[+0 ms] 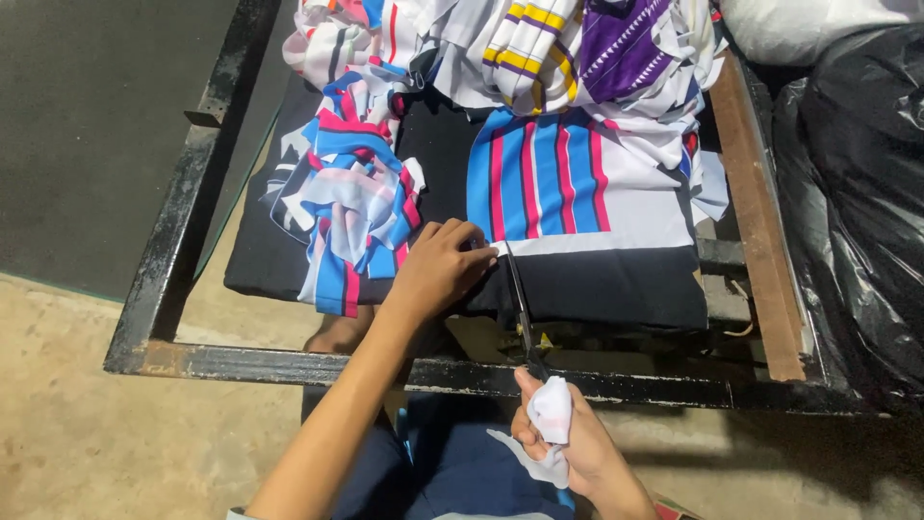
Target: The person uses scissors to cut a piece of striped fabric on a table. They hold the fabric with one hand while cutting with the other, occasionally adjusting the fabric's position to continue cutting along the pattern.
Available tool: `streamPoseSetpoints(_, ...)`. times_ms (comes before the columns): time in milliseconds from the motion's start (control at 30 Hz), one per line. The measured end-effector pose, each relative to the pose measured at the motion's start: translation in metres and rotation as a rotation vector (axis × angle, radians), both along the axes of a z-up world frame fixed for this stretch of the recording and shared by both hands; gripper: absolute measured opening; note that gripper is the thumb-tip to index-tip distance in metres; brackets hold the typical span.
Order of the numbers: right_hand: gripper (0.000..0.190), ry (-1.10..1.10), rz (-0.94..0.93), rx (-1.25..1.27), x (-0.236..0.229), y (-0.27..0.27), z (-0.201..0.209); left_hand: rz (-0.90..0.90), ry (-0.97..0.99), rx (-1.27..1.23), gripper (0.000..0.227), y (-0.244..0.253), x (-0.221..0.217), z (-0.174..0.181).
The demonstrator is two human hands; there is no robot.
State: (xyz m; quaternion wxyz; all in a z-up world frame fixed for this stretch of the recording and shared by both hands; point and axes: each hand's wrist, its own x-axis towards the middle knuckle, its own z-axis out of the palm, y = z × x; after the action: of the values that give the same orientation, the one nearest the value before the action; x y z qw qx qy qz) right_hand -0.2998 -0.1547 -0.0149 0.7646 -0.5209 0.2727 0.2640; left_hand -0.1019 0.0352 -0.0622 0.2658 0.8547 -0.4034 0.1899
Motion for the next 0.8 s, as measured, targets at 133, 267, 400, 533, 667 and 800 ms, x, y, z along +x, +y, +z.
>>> streamPoseSetpoints(133, 0.063, 0.009, 0.001, -0.010, 0.002, 0.004, 0.008, -0.010, -0.017, 0.001, 0.015, 0.000, 0.002, 0.001)
streamPoseSetpoints(267, 0.059, 0.001, -0.015, 0.113, -0.005, 0.000, -0.002, -0.002, 0.001, -0.016, 0.014, -0.001, 0.001, -0.001)
streamPoseSetpoints(400, 0.055, 0.031, -0.033, 0.181, -0.003, -0.001, -0.008, 0.004, 0.010, -0.024, 0.014, 0.000, 0.002, -0.005)
streamPoseSetpoints(533, 0.055, -0.042, -0.027, 0.180, -0.003, -0.002, -0.014, 0.001, -0.006, -0.008, 0.012, -0.001, 0.004, -0.006)
streamPoseSetpoints(667, 0.053, 0.006, -0.083, 0.173, -0.003, 0.000, -0.010, 0.000, -0.021, 0.017, 0.011, -0.001, 0.005, -0.010)
streamPoseSetpoints(800, 0.056, 0.025, -0.044, 0.116, -0.001, 0.005, -0.001, 0.000, -0.019, 0.028, 0.013, 0.001, 0.005, -0.009)
